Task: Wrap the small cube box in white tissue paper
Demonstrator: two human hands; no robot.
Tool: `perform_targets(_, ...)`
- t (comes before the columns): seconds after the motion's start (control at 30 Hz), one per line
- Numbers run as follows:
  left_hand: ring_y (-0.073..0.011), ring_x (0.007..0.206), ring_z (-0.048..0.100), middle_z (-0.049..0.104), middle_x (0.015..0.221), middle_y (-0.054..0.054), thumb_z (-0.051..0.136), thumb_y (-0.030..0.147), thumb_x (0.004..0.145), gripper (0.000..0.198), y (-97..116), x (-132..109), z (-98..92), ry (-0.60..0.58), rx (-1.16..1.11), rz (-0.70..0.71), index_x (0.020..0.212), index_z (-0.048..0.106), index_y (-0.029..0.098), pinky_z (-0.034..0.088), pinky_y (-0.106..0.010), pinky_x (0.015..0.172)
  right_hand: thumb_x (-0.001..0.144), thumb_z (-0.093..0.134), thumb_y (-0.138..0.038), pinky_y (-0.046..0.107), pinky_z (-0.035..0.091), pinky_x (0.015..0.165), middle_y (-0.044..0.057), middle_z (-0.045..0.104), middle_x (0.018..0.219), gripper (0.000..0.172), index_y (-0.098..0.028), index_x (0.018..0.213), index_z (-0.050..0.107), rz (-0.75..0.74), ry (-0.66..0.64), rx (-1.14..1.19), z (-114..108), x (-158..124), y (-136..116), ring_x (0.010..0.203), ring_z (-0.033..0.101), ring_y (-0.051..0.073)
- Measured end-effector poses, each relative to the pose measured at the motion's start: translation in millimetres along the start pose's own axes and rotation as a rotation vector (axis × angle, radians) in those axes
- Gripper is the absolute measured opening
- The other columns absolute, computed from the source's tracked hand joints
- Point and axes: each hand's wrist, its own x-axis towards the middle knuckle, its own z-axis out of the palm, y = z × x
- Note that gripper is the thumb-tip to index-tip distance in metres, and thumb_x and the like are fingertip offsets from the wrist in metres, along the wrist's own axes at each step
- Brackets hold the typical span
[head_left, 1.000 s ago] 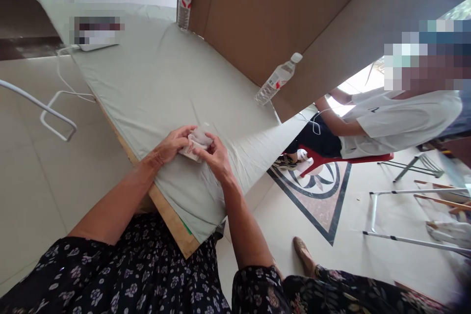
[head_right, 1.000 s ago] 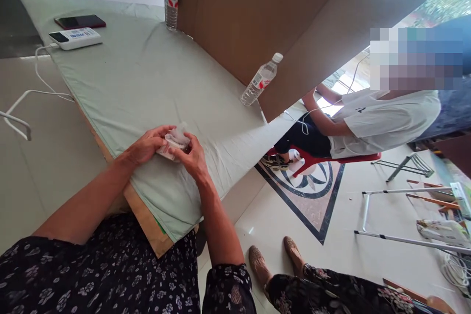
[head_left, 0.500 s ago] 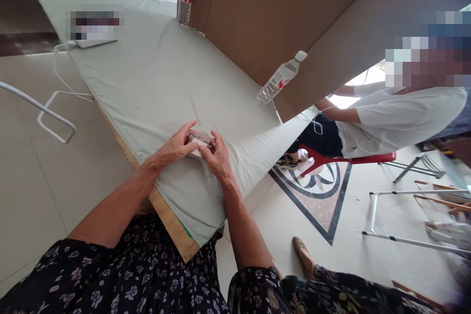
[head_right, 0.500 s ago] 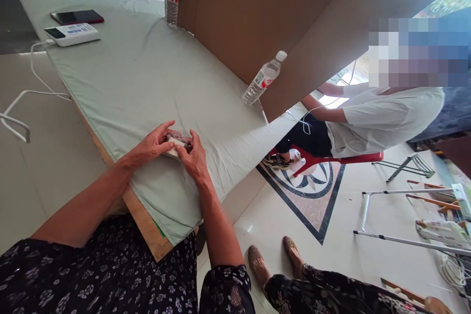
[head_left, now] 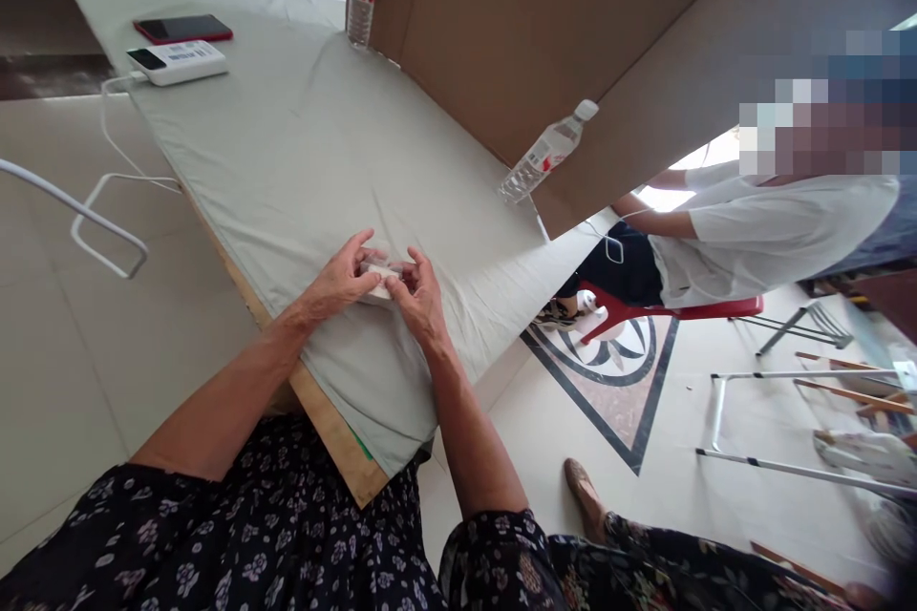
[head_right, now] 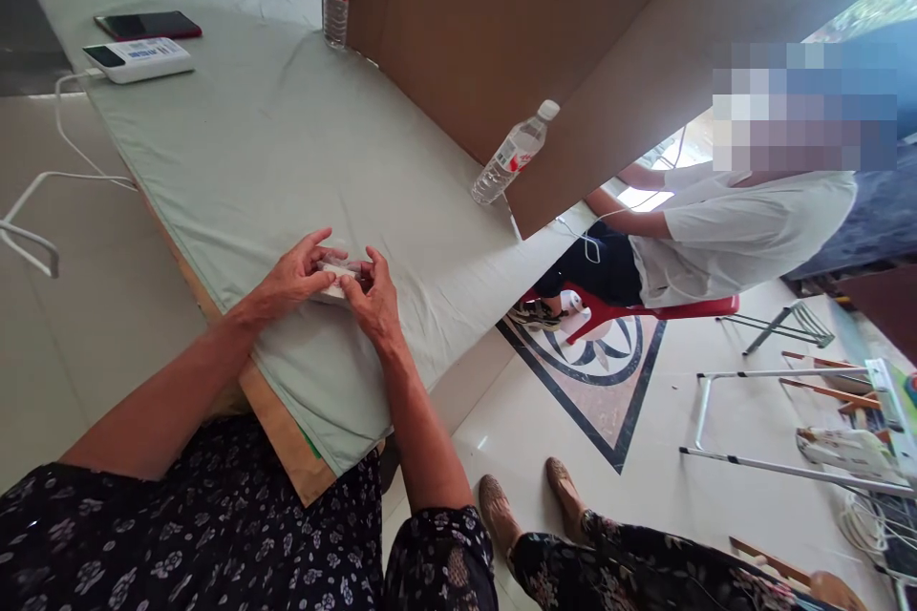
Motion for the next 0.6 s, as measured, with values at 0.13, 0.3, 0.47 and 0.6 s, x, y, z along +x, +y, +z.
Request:
perform_targets(0.13,-0.0200,0.099,0.069,0.064,0.137,-0.020,0.071,0.030,0.070,0.102,4.4,0.0,0.6,0.002,-0.031,-0.025,0.161,0.029,0.013,0.054,-0.030,0.079,0.083,0.072,-0.059,0.038,0.057,0.092,0.010,0.075,0.119,0.061,-0.023,0.131,0.060,0.026,-0.043,0.064,-6.4,17.5,-3.7,0.106,0.071,0.022)
perform_targets(0.3,-0.0191,0.095,0.069,0.067,0.134,-0.018,0.070,0.027,0.069,0.103,10.1,-2.1,2.4,0.020,-0.050,-0.054,0.162,0.028,0.011,0.054,-0.029,0.076,0.078,0.074,-0.058,0.034,0.057,0.082,0.004,0.077,0.094,0.043,-0.021,0.100,0.071,0.131,-0.101,0.078,-0.8,42.8,-14.8,0.088,0.070,0.018)
perform_targets(0.47,-0.0197,0.100,0.068,0.065,0.134,-0.017,0.070,0.027,0.071,0.101,6.8,-2.3,1.6,0.011,-0.031,-0.029,0.162,0.029,0.011,0.055,-0.030,0.081,0.076,0.075,-0.049,0.031,0.054,0.073,0.001,0.073,0.081,0.030,-0.020,0.082,0.070,0.136,-0.114,0.134,12.1,49.0,-18.0,0.076,0.066,0.016)
perform_targets(0.6,-0.0196,0.099,0.067,0.065,0.131,-0.016,0.069,0.032,0.078,0.091,-6.2,-0.6,0.6,0.061,0.042,0.048,0.160,0.034,0.013,0.054,-0.032,0.084,0.076,0.073,-0.045,0.030,0.052,0.072,-0.002,0.068,0.076,0.025,-0.022,0.080,0.067,0.103,-0.075,0.163,11.8,44.7,-17.9,0.074,0.062,0.015)
